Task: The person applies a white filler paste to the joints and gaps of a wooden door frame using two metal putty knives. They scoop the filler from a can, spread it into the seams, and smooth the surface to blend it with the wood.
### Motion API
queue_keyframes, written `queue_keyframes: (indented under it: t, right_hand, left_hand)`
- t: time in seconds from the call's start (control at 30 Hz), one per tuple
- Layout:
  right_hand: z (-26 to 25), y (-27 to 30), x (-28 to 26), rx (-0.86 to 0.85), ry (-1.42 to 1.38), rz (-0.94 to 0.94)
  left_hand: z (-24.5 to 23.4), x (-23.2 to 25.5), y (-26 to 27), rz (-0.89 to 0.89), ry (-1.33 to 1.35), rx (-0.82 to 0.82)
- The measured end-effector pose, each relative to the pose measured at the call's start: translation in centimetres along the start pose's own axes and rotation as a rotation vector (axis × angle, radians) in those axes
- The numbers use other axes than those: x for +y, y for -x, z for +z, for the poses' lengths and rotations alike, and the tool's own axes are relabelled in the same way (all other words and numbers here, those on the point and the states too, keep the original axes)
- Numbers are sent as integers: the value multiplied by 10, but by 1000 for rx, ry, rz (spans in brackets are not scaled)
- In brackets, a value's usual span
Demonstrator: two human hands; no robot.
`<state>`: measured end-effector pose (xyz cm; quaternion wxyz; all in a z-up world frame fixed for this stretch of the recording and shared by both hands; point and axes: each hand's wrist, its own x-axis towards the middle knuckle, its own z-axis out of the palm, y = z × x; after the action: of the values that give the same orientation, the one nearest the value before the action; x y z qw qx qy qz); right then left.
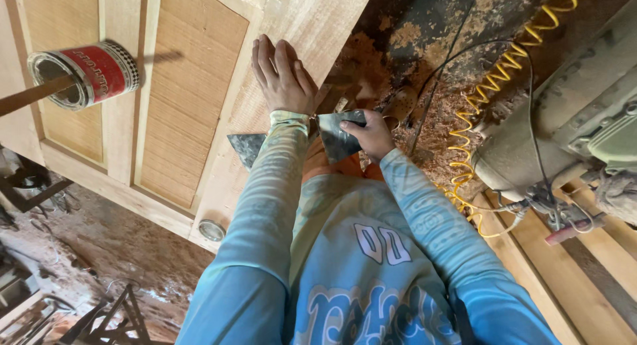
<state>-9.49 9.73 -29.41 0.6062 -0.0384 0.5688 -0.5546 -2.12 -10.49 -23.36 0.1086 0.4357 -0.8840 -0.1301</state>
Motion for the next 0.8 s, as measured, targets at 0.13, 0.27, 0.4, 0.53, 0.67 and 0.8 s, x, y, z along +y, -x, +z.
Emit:
queue_keyframes:
  t: [0.13, 0.27, 0.4, 0.53, 0.67, 0.8]
  right_hand:
    - [-4, -2, 0, -38, -31, 26]
    - [-6, -3, 0, -88, -89, 37]
    - [-6, -5, 3, -101, -68, 8]
    - [-7, -8, 6, -92, -87, 24]
    - [-7, -7, 11, -86, -113, 91]
    - [-5, -11, 17, -75, -139, 90]
  left_hand:
    - [-2, 1, 0, 8, 0, -2]
    - [-2, 2, 0, 13, -16, -12]
    - [-2, 1, 1, 4, -8, -14]
    - [0, -1, 1, 11, -28, -20]
    - [2, -3, 5, 5, -57, -29]
    - [4, -7, 4, 9, -46, -38]
